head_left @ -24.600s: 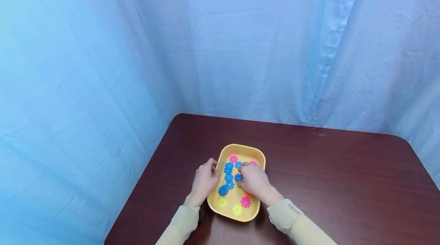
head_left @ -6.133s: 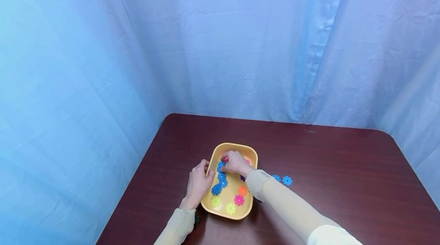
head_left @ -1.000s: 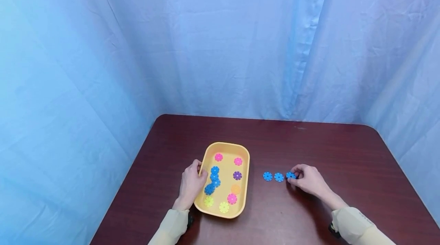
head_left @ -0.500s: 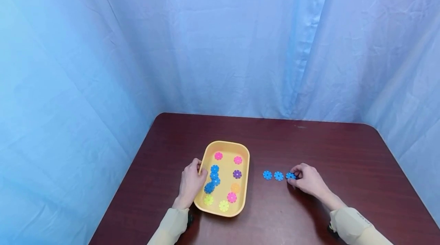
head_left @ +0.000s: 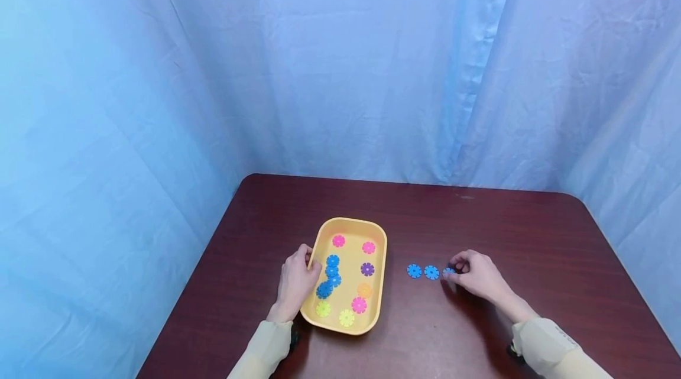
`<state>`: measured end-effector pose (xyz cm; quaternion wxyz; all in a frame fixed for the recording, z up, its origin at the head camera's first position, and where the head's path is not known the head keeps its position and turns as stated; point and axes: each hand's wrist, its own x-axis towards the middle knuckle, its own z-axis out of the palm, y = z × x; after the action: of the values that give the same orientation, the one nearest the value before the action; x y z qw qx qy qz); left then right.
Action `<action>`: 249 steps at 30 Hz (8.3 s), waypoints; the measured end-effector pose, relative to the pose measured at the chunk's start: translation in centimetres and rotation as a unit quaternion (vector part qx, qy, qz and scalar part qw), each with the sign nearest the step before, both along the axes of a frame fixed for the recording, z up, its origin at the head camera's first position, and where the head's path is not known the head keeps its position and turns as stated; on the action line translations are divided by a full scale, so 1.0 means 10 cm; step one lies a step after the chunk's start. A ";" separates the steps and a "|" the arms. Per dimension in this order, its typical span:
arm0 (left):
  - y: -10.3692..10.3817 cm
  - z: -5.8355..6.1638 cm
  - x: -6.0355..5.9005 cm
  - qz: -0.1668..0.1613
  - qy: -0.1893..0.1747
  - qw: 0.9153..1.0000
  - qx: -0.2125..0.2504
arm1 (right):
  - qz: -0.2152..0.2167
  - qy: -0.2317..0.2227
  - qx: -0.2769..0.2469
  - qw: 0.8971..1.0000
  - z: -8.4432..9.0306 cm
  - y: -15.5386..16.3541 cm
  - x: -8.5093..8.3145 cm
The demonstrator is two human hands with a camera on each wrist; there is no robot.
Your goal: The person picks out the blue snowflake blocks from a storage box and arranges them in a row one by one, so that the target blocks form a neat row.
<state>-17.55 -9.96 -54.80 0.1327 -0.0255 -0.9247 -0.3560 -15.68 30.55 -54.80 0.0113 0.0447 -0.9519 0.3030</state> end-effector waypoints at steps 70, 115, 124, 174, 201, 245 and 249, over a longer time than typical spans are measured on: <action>0.06 0.03 0.02 -0.007 -0.005 1.000 -0.009 | 0.062 -0.069 -0.124 0.988 0.32 -2.16 -0.57; 0.05 0.02 0.02 0.001 -0.004 1.000 -0.021 | 0.060 -0.063 -0.049 0.995 -0.01 -2.48 -0.49; 0.05 0.02 0.04 0.003 -0.005 1.000 -0.017 | 0.068 -0.035 -0.072 0.994 0.11 -2.38 -0.49; 0.08 0.01 0.03 0.007 -0.011 1.000 -0.005 | 0.004 0.009 -0.129 0.992 0.90 -1.24 -0.42; 0.07 0.00 0.01 0.007 -0.019 1.000 -0.001 | -0.050 0.023 -0.093 0.994 0.64 -0.39 -0.16; 0.07 0.00 0.01 0.006 -0.022 1.000 0.004 | -0.140 0.002 -0.032 0.990 -0.03 0.28 0.26; 0.07 0.00 0.02 0.003 -0.026 1.000 0.008 | -0.137 0.000 -0.028 0.990 -0.08 0.28 0.29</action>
<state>-17.37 -9.28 -54.78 0.1100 -0.0125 -0.9252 -0.3631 -12.75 33.31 -55.57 0.0536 -0.0864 -0.9401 0.3255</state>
